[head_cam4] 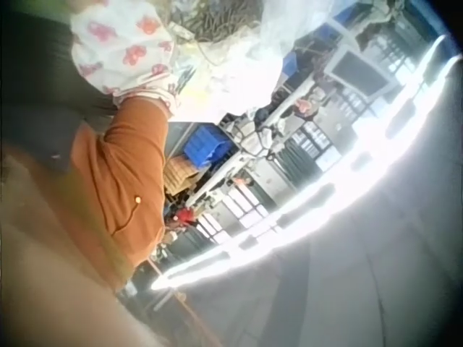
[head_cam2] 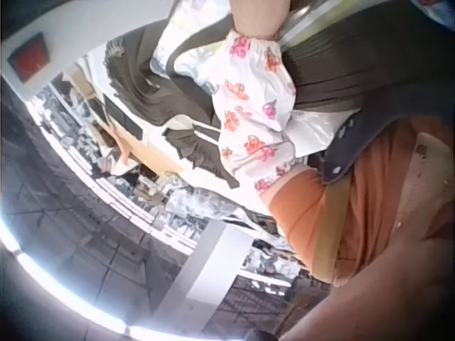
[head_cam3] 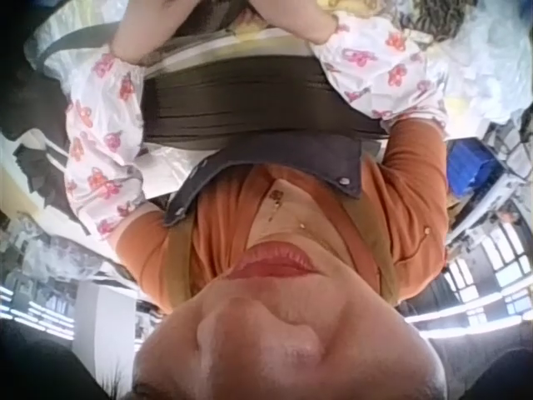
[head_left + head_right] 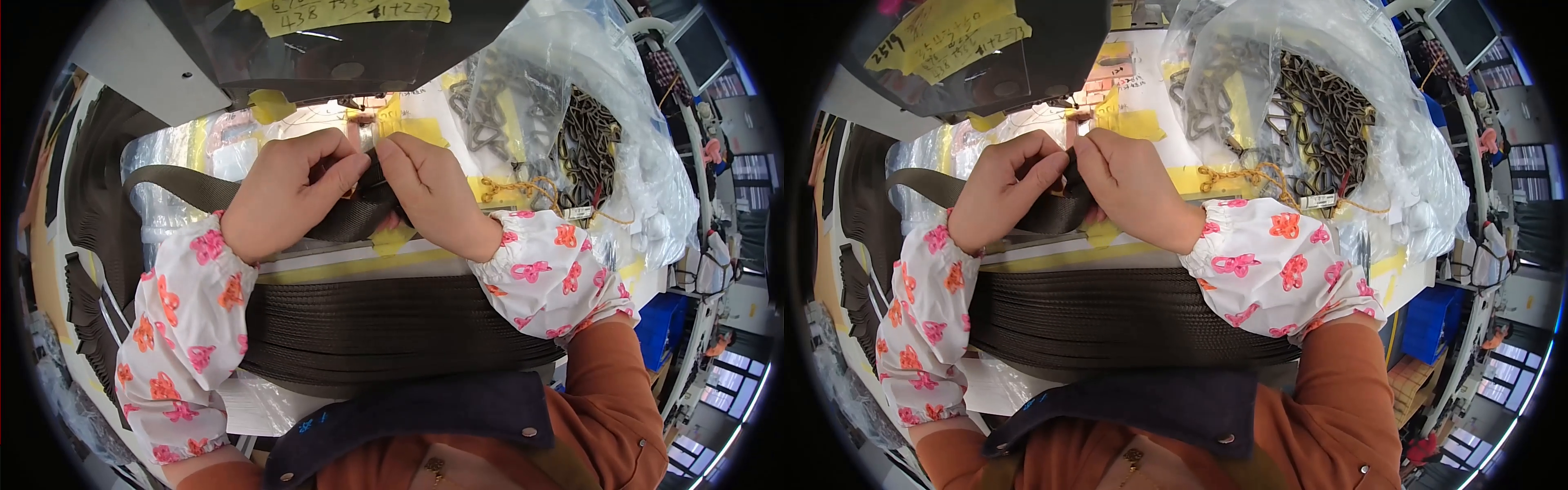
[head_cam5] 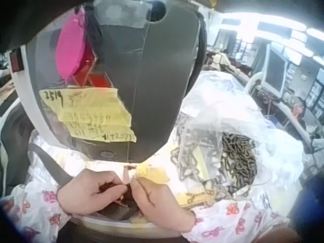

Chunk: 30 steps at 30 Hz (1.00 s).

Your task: Attaching metal buckles to straps using a sewing machine.

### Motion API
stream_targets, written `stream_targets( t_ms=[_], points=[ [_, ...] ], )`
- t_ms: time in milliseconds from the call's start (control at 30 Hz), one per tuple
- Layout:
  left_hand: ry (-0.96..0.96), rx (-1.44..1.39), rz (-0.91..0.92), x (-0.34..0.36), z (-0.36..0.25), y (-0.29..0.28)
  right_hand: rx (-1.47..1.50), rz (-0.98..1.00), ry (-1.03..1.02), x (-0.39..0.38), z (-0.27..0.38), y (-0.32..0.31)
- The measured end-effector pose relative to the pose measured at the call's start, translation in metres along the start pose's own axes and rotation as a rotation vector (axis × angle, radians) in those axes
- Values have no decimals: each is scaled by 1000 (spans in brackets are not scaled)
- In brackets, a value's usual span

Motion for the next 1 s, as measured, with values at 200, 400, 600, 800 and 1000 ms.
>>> stream_targets(
  t_ms=[200,400,600,800,1000],
  points=[
    [46,-58,21,-2,-1,0,-107,115,41,-2,0,1],
    [-26,-263,166,-1,2,-7,-171,74,-54,-2,-4,-2],
    [191,78,61,-3,-5,-5,-54,36,-134,-2,-4,-1],
    [443,206,-292,-2,-13,6,82,47,-3,10,-6,-6],
    [50,-102,-24,-3,-2,0,-274,7,-337,5,1,-5]
  ],
)
Point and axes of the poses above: each hand's wrist, its own x-axis towards the middle knuckle, its own y-axis out of the palm, z = x × y, the point moved 2 cm from there along x, towards the middle knuckle, and after that the axes turned 2 degrees about -x, right-handed, at the moved point
